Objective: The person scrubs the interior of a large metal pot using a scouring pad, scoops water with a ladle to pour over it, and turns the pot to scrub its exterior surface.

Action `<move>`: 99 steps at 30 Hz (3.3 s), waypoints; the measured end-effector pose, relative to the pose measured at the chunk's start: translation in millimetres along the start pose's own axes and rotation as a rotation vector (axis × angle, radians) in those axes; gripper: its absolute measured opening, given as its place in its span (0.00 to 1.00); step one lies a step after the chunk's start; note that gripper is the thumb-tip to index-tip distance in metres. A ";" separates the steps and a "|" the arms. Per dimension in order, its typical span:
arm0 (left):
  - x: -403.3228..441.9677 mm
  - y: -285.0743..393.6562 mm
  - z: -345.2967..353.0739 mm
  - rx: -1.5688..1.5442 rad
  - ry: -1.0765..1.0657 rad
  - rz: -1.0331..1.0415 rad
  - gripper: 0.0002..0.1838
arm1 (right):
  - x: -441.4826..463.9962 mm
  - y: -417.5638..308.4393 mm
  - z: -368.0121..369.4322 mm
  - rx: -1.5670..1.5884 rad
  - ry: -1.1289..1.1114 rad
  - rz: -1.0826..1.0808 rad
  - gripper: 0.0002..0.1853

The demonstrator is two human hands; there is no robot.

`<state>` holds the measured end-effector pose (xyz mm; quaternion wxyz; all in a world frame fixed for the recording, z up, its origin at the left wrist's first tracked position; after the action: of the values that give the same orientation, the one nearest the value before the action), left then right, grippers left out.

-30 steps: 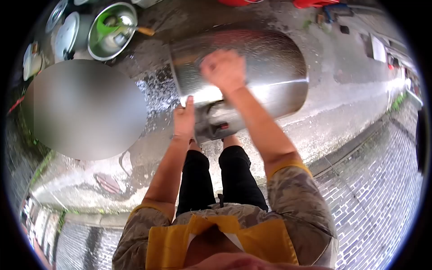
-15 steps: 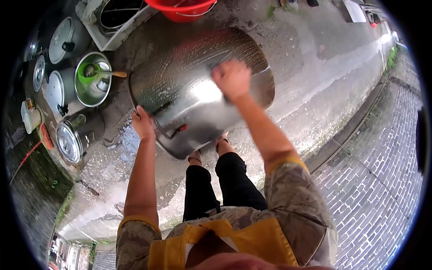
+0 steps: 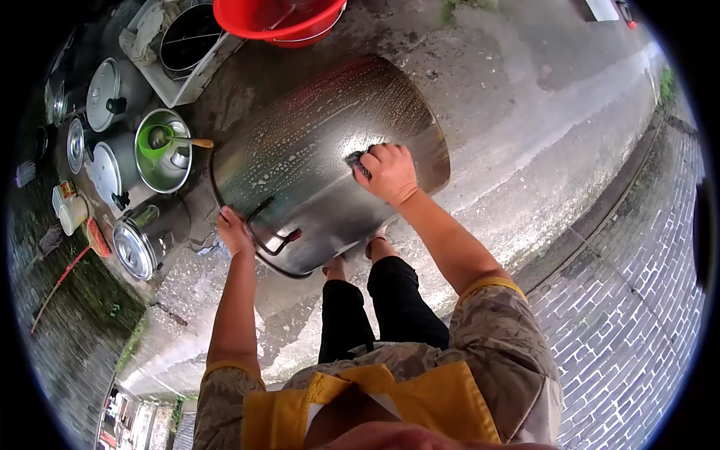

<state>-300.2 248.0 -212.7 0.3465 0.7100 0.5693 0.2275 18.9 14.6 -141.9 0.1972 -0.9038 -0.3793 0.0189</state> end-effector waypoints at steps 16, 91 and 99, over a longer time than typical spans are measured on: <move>-15.7 8.6 -16.6 0.133 0.008 0.002 0.25 | 118.3 101.0 11.7 -0.225 -0.094 0.378 0.15; 2.8 33.8 21.2 0.064 -0.205 0.012 0.18 | 20.2 46.2 -0.6 -0.249 0.292 0.411 0.15; 103.8 95.8 60.0 -0.067 -0.624 0.243 0.20 | -35.1 -26.7 18.3 -0.004 0.371 0.913 0.09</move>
<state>-169.0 323.6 -187.5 0.4973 0.7965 0.3392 0.0575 -27.6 13.5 -153.0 0.2314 -0.9662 0.0971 -0.0585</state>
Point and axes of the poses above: each hand's wrist, its own x-axis towards the middle knuckle, its own z-axis out of the palm, y = z × x, the point moved 7 cm from there along x, towards the middle knuckle, and after that the axes turned 14 degrees about z, right-handed, at the moved point
